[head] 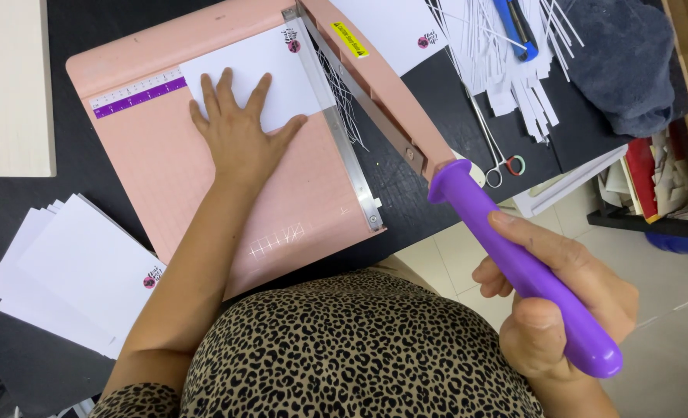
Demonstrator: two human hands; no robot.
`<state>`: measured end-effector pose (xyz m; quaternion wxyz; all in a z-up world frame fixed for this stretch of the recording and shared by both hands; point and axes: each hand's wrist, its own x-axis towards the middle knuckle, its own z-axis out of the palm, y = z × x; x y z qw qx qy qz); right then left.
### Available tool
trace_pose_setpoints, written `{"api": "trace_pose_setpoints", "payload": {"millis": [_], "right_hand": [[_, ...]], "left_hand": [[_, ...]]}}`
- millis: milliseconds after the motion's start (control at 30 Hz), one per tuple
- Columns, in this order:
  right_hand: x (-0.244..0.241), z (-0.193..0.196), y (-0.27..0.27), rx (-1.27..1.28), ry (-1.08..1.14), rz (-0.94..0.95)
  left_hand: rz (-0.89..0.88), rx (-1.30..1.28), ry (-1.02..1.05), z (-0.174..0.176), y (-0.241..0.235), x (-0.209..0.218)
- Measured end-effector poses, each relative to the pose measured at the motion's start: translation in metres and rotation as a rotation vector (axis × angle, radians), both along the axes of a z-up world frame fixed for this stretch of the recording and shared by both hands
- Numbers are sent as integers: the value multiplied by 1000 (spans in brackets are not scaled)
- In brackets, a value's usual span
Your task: Cutting paper sheets using a manual guillotine paper cutter
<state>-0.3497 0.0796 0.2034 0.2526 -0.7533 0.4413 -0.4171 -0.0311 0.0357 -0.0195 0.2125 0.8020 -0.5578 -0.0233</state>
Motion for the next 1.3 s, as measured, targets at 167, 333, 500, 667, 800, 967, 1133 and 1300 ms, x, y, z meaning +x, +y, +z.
{"api": "trace_pose_setpoints", "payload": {"millis": [167, 333, 500, 667, 800, 967, 1133, 1300], "right_hand": [[-4, 0, 0, -11, 33, 48], [-4, 1, 1, 13, 19, 61], [-7, 20, 1, 84, 79, 141], [-20, 30, 6, 480, -105, 232], [-29, 36, -3, 601, -1, 261], [-37, 1, -24, 1027, 398, 555], [-22, -74, -5, 1328, 431, 289], [-18, -70, 6, 1188, 421, 169]], "left_hand": [[-6, -17, 3, 2, 0, -1], [8, 31, 21, 4, 0, -2], [-9, 101, 20, -1, -10, 1], [-233, 124, -205, -1, -41, 5], [-194, 499, -122, 53, -72, -9], [-198, 818, -248, 59, -98, -12], [-260, 802, -318, 46, -108, -8], [-289, 791, -384, 38, -116, -8]]}}
